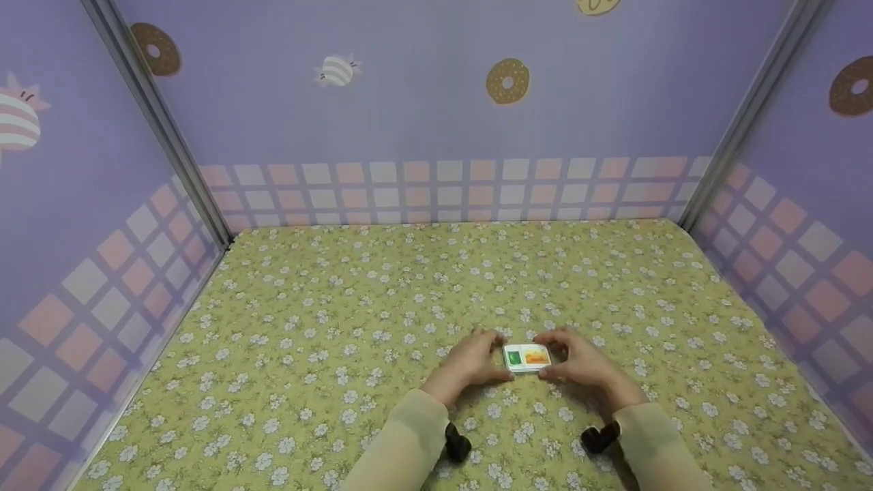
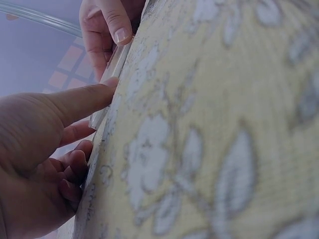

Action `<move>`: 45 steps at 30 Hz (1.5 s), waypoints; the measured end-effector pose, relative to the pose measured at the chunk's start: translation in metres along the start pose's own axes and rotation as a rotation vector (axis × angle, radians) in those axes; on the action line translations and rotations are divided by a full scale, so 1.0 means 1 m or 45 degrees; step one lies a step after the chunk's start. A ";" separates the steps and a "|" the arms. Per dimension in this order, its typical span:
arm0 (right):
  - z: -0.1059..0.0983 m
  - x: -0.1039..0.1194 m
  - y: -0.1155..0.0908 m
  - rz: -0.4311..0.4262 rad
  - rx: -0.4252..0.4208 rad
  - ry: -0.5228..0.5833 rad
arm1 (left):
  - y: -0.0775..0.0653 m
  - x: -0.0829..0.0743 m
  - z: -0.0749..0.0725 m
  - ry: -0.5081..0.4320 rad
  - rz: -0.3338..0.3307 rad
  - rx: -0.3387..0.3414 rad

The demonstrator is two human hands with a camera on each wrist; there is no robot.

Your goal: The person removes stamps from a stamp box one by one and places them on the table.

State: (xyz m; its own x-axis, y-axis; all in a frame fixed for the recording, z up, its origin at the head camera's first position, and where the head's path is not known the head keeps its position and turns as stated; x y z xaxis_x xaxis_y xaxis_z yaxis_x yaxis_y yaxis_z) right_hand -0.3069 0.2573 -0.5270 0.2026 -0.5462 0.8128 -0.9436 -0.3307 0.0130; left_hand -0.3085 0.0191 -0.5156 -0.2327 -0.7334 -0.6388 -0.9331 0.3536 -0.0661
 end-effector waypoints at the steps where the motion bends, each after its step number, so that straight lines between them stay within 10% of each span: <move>1: 0.000 0.000 0.000 -0.003 0.001 -0.002 | 0.000 0.000 0.000 0.002 -0.002 0.000; 45: -0.006 -0.002 -0.001 -0.131 0.025 -0.055 | -0.001 0.001 -0.001 -0.029 0.016 0.001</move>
State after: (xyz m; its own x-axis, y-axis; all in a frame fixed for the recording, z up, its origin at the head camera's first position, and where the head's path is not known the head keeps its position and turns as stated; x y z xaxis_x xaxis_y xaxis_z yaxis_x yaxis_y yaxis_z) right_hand -0.3081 0.2627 -0.5249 0.3096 -0.5411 0.7819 -0.9120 -0.4016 0.0832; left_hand -0.3081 0.0171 -0.5154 -0.2380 -0.7157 -0.6566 -0.9298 0.3633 -0.0589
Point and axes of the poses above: each hand's wrist, its own y-axis towards the middle knuckle, its own z-axis out of the palm, x = y × z, the point moved 1 cm from there along y, towards the middle knuckle, and after that the axes turned 3 degrees about -x, right-handed, at the moved point
